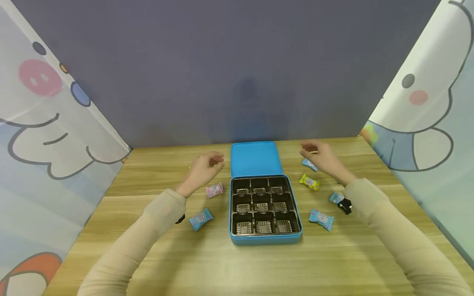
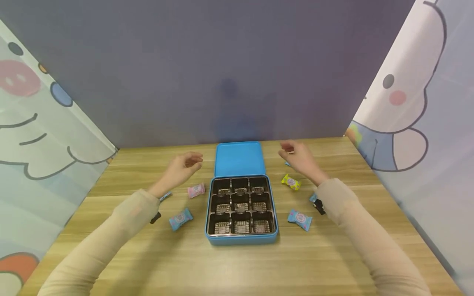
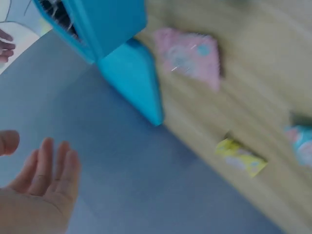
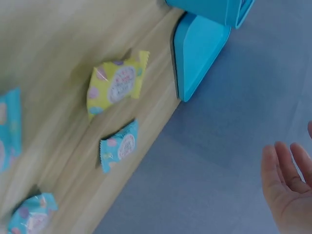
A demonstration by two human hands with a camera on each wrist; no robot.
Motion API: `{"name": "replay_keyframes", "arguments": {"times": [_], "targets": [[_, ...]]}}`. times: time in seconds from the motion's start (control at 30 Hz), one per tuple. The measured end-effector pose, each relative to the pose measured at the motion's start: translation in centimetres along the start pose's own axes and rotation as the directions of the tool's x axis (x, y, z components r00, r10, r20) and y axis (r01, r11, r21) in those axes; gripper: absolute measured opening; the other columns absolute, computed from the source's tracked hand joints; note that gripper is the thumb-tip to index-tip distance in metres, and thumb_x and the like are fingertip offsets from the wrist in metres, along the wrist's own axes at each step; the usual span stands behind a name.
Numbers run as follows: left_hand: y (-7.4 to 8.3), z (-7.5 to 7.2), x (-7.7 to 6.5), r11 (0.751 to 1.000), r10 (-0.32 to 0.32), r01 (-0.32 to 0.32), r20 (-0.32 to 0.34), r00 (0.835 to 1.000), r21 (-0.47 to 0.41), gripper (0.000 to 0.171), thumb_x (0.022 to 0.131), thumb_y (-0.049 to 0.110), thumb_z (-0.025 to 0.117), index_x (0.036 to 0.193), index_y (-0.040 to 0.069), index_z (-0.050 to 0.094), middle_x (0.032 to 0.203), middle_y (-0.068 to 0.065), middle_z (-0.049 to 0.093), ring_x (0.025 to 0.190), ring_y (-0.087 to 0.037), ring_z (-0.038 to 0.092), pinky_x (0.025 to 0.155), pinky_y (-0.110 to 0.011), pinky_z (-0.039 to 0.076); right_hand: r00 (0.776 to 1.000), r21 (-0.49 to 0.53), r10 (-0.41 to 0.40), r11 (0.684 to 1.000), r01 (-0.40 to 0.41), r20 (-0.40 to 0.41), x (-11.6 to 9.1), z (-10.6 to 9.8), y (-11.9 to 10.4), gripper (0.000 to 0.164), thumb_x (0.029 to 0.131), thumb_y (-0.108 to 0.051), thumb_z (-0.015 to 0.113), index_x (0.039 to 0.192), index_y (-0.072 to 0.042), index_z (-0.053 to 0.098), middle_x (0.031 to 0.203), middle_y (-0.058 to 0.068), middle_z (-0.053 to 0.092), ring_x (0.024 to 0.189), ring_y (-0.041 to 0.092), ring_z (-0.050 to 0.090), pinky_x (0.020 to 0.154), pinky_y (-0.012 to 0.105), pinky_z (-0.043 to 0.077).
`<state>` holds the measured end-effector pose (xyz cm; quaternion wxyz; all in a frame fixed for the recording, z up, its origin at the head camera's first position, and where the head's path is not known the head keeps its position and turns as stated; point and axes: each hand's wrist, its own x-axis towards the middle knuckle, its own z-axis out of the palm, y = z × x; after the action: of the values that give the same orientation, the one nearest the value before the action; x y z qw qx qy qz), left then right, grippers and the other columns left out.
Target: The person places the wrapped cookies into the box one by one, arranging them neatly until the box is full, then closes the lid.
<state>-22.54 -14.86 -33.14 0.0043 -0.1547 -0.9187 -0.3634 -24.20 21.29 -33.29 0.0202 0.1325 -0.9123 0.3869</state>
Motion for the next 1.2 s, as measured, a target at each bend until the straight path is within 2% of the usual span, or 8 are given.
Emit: {"name": "replay_keyframes", "arguments": {"times": [0.1,0.27,0.57,0.77,0.87,0.97,1.03,1.2], "targets": [[-0.9,0.9,0.1,0.994,0.048,-0.048,0.004,0.999,-0.103,0.031,0.092,0.015,0.054,0.122,0.005,0.056,0.113,-0.013,0.063,0.103,-0.024,0.06,0.092,-0.037,0.048,1.0,-0.009,-0.005,1.0,0.005,0.003,-0.5,0.2,0.4,0.043,0.095,-0.027,0.049,0.127,0.002,0.05,0.121,0.023,0.055,0.109,0.037,0.053,0.089,0.048,0.047],[-2.2,2.2,0.0,0.975,0.101,-0.085,0.069,0.993,-0.204,0.032,0.092,0.012,0.054,0.123,0.002,0.055,0.117,-0.016,0.061,0.105,-0.023,0.06,0.093,-0.037,0.048,1.0,-0.013,-0.011,1.0,0.011,0.01,-1.5,0.9,1.1,0.037,0.094,-0.023,0.052,0.123,0.002,0.054,0.116,0.021,0.059,0.105,0.034,0.056,0.088,0.046,0.049],[-3.8,4.4,0.2,0.956,0.109,-0.055,0.174,0.979,-0.289,0.041,0.092,0.014,0.055,0.13,0.0,0.049,0.13,-0.02,0.051,0.116,-0.033,0.052,0.098,-0.041,0.043,1.0,-0.006,0.007,1.0,-0.007,0.028,-2.7,1.6,2.1,0.034,0.094,-0.023,0.052,0.119,0.0,0.057,0.111,0.019,0.062,0.102,0.035,0.058,0.081,0.044,0.052],[-4.6,5.6,1.0,0.962,0.061,0.0,0.214,0.975,-0.273,0.042,0.092,0.015,0.056,0.13,-0.002,0.048,0.131,-0.017,0.051,0.118,-0.032,0.05,0.094,-0.042,0.046,0.999,0.001,0.018,1.0,-0.018,0.049,-3.2,1.5,2.5,0.035,0.095,-0.022,0.051,0.12,0.002,0.055,0.114,0.021,0.06,0.106,0.037,0.056,0.084,0.046,0.051],[-4.8,5.9,1.3,0.962,0.031,0.038,0.244,0.969,-0.27,0.04,0.093,0.014,0.054,0.13,0.0,0.049,0.131,-0.015,0.052,0.088,-0.023,0.062,0.068,-0.037,0.053,0.999,0.002,0.018,1.0,-0.018,0.048,-3.4,1.5,2.6,0.034,0.095,-0.021,0.051,0.119,0.003,0.056,0.114,0.022,0.06,0.106,0.037,0.056,0.085,0.046,0.051],[-5.0,6.1,1.5,0.954,0.021,0.06,0.267,0.963,-0.293,0.039,0.094,0.015,0.053,0.13,0.001,0.05,0.131,-0.015,0.053,0.048,-0.013,0.047,0.042,-0.031,0.042,0.999,0.005,0.022,1.0,-0.022,0.045,-3.5,1.5,2.8,0.034,0.095,-0.022,0.051,0.118,0.003,0.056,0.114,0.022,0.06,0.105,0.036,0.056,0.085,0.046,0.05],[-5.0,6.1,1.5,0.948,0.016,0.072,0.274,0.961,-0.309,0.039,0.094,0.017,0.053,0.13,0.002,0.051,0.129,-0.016,0.054,0.036,-0.012,0.03,0.038,-0.027,0.036,0.999,0.006,0.027,1.0,-0.028,0.042,-3.6,1.5,3.0,0.035,0.095,-0.023,0.051,0.118,0.002,0.056,0.114,0.021,0.061,0.104,0.036,0.057,0.085,0.046,0.05],[-5.0,6.1,1.7,0.945,0.008,0.083,0.277,0.961,-0.316,0.037,0.093,0.018,0.054,0.127,0.005,0.054,0.127,-0.015,0.055,0.033,-0.012,0.027,0.037,-0.029,0.034,0.998,0.015,0.045,0.999,-0.046,0.043,-3.8,1.4,3.3,0.037,0.096,-0.025,0.049,0.119,0.002,0.056,0.115,0.021,0.06,0.106,0.036,0.056,0.085,0.047,0.05]]}}
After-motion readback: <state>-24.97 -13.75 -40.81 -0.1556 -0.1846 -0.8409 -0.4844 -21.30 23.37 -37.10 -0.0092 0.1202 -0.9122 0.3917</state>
